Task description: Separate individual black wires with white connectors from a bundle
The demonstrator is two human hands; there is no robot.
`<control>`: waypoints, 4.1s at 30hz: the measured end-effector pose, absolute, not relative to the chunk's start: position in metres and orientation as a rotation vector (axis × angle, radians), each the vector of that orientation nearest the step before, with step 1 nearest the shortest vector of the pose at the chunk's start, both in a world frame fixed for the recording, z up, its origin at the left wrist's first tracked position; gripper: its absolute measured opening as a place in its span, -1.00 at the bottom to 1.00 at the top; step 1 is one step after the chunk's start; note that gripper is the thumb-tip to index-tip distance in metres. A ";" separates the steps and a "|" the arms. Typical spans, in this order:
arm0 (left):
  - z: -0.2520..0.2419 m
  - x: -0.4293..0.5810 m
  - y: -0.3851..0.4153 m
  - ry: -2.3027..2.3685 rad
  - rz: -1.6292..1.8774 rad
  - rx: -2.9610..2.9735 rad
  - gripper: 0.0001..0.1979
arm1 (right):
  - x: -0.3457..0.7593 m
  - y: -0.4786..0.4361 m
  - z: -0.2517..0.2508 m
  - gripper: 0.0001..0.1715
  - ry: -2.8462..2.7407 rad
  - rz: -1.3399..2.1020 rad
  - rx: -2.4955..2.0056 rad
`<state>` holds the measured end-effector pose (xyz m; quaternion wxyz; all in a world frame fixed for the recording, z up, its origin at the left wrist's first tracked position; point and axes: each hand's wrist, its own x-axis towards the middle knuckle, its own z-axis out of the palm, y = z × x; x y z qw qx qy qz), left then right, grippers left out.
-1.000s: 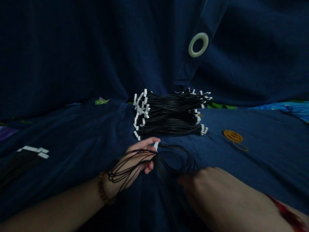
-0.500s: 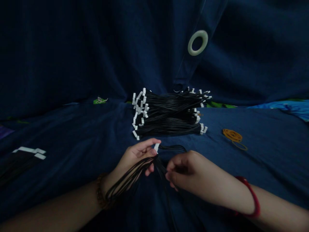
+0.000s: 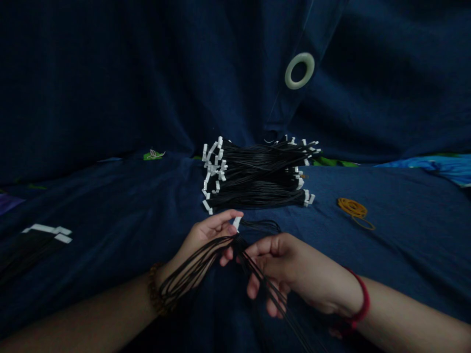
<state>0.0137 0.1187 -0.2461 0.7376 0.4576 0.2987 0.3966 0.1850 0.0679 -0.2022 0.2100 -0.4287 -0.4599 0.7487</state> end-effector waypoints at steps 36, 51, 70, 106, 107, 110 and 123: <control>-0.243 0.015 0.118 0.664 0.799 0.928 -0.62 | 0.230 0.086 -0.162 -0.84 -1.256 1.901 -0.973; -0.243 0.014 0.118 0.617 0.760 0.873 -0.63 | 0.224 0.063 -0.141 -0.91 -1.426 1.322 -0.929; -0.231 0.015 0.103 0.669 0.837 0.837 -0.66 | 0.204 0.050 -0.183 -0.84 -2.344 -0.108 -1.094; -0.243 0.017 0.110 0.699 0.676 0.943 -0.65 | 0.200 0.054 -0.185 -0.88 -2.403 -0.246 -1.285; -0.244 0.016 0.110 0.703 0.709 0.928 -0.63 | 0.202 0.052 -0.181 -0.89 -2.368 -0.317 -1.318; -0.246 0.014 0.110 0.706 0.852 0.904 -0.65 | 0.209 0.041 -0.176 -0.87 -2.379 -0.355 -1.352; -0.239 0.016 0.110 0.737 0.768 1.037 -0.64 | 0.192 0.064 -0.192 -0.69 -2.366 0.785 -1.341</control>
